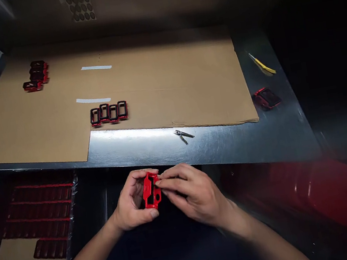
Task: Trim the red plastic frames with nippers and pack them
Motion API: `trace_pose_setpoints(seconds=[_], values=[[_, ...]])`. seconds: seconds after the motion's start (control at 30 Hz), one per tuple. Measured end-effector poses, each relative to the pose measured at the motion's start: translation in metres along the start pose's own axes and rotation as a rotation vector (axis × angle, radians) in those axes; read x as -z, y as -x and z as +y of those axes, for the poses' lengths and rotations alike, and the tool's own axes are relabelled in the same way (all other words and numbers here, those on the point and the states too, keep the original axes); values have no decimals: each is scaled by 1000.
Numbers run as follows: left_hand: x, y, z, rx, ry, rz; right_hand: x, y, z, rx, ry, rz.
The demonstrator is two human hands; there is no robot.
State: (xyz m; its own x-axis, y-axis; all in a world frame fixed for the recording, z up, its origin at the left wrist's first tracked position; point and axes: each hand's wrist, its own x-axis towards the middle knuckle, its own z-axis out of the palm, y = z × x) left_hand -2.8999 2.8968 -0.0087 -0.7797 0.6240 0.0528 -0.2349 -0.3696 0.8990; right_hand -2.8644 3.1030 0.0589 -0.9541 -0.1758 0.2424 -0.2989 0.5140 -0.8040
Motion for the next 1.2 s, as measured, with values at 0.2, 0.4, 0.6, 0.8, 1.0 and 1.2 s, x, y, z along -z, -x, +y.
trace_pose_setpoints(seconds=[0.2, 0.4, 0.6, 0.8, 1.0, 1.2], values=[[6, 4, -11, -328, -341, 50, 3, 6, -5, -596, -466, -187], [14, 2, -7, -484, -619, 20, -10, -4, -12, -731, -474, -191], [13, 5, -6, -457, -660, 65, -12, -8, -10, -773, -573, -177], [11, 8, -10, -372, -571, 110, -20, 5, 7, -842, -843, -207], [8, 11, -13, -275, -459, 124, -28, 11, 11, -880, -1080, -267], [4, 12, -12, -189, -272, 114, -19, 9, 16, -734, -686, -109]])
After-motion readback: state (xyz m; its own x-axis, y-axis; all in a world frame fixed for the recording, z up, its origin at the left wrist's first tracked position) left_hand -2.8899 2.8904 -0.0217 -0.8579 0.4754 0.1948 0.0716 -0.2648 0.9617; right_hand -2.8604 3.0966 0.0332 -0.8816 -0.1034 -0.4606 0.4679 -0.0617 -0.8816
